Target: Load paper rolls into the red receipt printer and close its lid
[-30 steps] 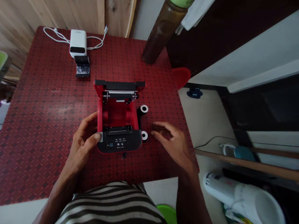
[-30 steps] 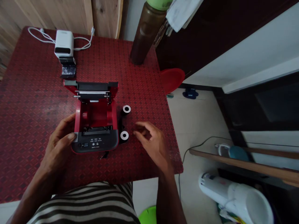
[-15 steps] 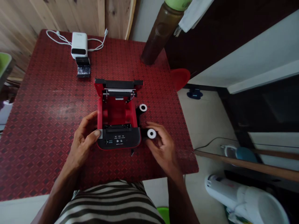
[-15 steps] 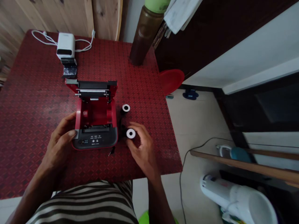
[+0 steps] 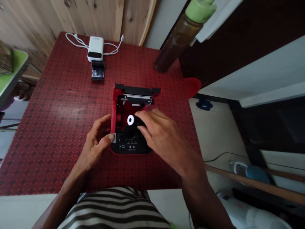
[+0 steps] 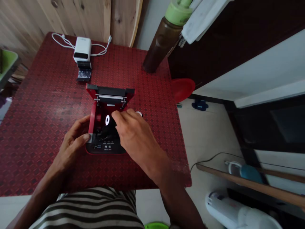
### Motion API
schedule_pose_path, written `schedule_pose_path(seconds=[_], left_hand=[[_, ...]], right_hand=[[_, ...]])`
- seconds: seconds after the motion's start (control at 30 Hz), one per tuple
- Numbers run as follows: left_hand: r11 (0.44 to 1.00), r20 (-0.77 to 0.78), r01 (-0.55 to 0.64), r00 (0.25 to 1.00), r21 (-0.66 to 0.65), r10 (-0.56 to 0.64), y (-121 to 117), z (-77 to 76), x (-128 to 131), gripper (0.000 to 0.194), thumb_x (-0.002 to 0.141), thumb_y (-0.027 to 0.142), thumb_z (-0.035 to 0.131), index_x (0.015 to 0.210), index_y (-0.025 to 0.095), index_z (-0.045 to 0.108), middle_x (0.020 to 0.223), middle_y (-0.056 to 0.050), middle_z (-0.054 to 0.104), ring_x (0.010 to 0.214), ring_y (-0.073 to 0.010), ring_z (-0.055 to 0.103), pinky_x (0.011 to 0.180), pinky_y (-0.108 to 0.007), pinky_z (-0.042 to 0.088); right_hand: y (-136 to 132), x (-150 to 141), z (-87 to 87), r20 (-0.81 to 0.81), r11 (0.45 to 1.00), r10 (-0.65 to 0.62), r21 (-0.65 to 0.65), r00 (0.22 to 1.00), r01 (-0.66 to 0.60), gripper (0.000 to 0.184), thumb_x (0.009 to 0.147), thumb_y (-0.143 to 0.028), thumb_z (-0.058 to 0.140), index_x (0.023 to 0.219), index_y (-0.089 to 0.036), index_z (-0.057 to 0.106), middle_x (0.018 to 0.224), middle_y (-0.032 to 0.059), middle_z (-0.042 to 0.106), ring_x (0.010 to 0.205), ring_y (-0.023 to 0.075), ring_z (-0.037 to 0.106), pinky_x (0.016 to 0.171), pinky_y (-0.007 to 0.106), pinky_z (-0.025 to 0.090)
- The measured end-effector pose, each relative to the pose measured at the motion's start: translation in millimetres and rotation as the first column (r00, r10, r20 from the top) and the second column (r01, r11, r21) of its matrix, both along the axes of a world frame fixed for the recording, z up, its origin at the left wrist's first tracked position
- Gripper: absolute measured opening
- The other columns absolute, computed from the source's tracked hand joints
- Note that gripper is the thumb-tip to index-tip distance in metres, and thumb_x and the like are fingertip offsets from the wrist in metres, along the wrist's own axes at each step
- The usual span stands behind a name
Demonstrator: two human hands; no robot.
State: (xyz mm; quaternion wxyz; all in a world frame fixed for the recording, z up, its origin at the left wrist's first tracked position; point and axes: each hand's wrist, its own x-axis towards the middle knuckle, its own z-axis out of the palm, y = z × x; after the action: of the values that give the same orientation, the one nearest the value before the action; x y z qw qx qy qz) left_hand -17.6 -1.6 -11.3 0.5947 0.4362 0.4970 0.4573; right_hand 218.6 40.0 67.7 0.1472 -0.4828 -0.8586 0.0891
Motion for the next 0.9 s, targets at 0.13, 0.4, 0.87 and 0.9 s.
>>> schedule_pose_path(seconds=[0.13, 0.4, 0.87, 0.9], left_hand=[[1.0, -0.013, 0.007, 1.0, -0.001, -0.007, 1, 0.8, 0, 0.062, 0.101, 0.054, 0.082, 0.156, 0.029, 0.067, 0.163, -0.011, 0.07, 0.146, -0.0374, 0.069, 0.12, -0.054, 0.057], [1.0, 0.01, 0.014, 1.0, -0.006, -0.014, 1, 3.4, 0, 0.063, 0.101, 0.054, 0.083, 0.156, 0.029, 0.066, 0.16, -0.011, 0.072, 0.141, -0.0353, 0.071, 0.123, -0.053, 0.055], [1.0, 0.012, 0.009, 1.0, -0.002, -0.009, 1, 1.4, 0, 0.062, 0.101, 0.054, 0.082, 0.156, 0.03, 0.067, 0.158, -0.01, 0.072, 0.14, -0.036, 0.071, 0.123, -0.055, 0.054], [1.0, 0.012, 0.012, 1.0, 0.002, -0.012, 1, 1.7, 0, 0.062, 0.101, 0.054, 0.082, 0.156, 0.03, 0.067, 0.158, -0.011, 0.072, 0.141, -0.0361, 0.071, 0.123, -0.055, 0.054]], right_hand=[[9, -23, -1.1, 0.143, 1.0, 0.004, 0.007, 0.99, -0.006, 0.03, 0.1, 0.005, 0.062, 0.11, -0.023, 0.07, 0.099, 0.0089, 0.081, 0.095, 0.0283, 0.074, 0.084, 0.04, 0.059], [26, -39, -7.5, 0.287, 0.998, 0.017, -0.066, 0.958, 0.003, 0.03, 0.102, 0.003, 0.06, 0.115, -0.019, 0.076, 0.093, 0.0116, 0.084, 0.093, 0.0311, 0.081, 0.077, 0.041, 0.057], [33, -28, -21.2, 0.021, 0.976, 0.015, -0.219, 1.0, -0.01, 0.04, 0.103, 0.004, 0.053, 0.118, -0.022, 0.08, 0.121, 0.0114, 0.086, 0.114, 0.0294, 0.082, 0.103, 0.047, 0.066], [30, -25, -17.5, -0.029, 0.975, 0.015, -0.22, 0.999, -0.021, 0.045, 0.103, 0.006, 0.05, 0.122, -0.023, 0.08, 0.125, 0.0103, 0.086, 0.116, 0.0284, 0.082, 0.106, 0.047, 0.066]])
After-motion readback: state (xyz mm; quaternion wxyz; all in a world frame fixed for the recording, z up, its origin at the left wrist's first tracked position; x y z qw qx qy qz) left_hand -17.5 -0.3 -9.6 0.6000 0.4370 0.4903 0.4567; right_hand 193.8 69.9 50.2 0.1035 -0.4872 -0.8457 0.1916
